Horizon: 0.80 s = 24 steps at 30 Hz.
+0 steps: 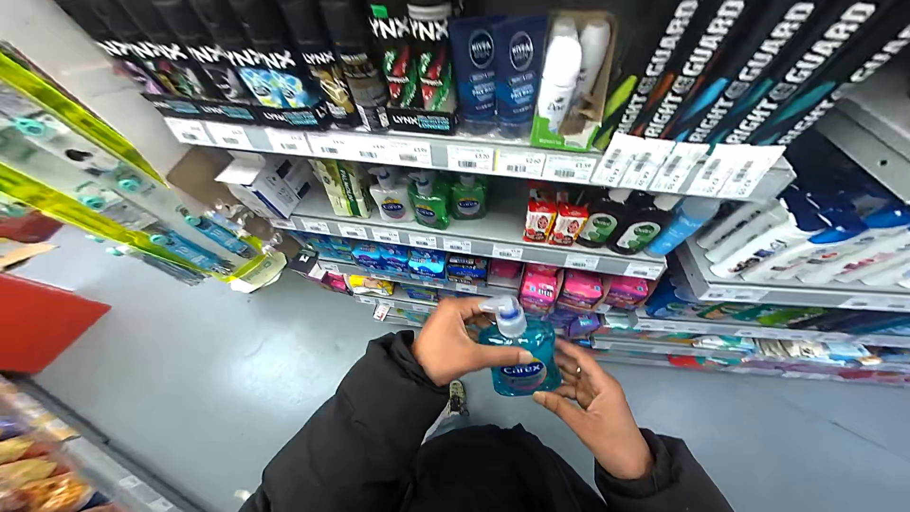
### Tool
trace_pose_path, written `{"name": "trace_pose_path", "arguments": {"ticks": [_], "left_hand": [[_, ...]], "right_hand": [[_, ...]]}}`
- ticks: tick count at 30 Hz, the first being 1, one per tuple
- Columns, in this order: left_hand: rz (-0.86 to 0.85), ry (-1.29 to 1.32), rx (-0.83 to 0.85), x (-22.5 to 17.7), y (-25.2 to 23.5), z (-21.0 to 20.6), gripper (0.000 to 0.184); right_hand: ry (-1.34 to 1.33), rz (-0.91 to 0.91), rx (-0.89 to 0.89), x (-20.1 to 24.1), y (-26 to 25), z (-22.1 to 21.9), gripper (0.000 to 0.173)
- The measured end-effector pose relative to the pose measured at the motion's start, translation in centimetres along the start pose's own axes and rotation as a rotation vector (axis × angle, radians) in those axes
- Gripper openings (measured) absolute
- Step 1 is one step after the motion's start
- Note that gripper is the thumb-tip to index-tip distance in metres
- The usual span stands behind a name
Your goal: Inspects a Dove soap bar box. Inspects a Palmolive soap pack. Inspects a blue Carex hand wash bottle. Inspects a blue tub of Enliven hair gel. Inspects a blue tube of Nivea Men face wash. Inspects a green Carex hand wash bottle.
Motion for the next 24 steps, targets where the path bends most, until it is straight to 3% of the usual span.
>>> {"name": "trace_pose_path", "arguments": {"ticks": [5, 11, 18, 24], "left_hand": [[0.118, -0.4, 0.108, 0.6, -3.5, 4.1, 0.05], [0.116, -0.84, 0.183, 2.7, -10.0, 9.2, 0.047], [0.225, -0.886, 0.184, 4.2, -16.3, 15.5, 0.053], [0.281, -0.882, 0.152, 5.2, -18.2, 17.6, 0.058]], "right_hand": [[0.126, -0.048, -0.056, -0.9, -3.4, 0.1, 0.084], [0.155, -0.02, -0.175, -0.3, -5.9, 0.1, 0.083], [0.084, -0.08, -0.241, -0.5, -7.4, -1.0, 0.08], [0.068, -0.099, -0.299, -1.1, -8.4, -1.7, 0.081]]}}
Point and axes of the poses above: each hand's wrist, its own y-axis away from the middle knuckle, its own z-axis out of the back of the hand, x = y × z, the point moved 4 cm from there along -y, towards the middle knuckle, and after that the axes turned 14 degrees about x, right-handed, at the moved point
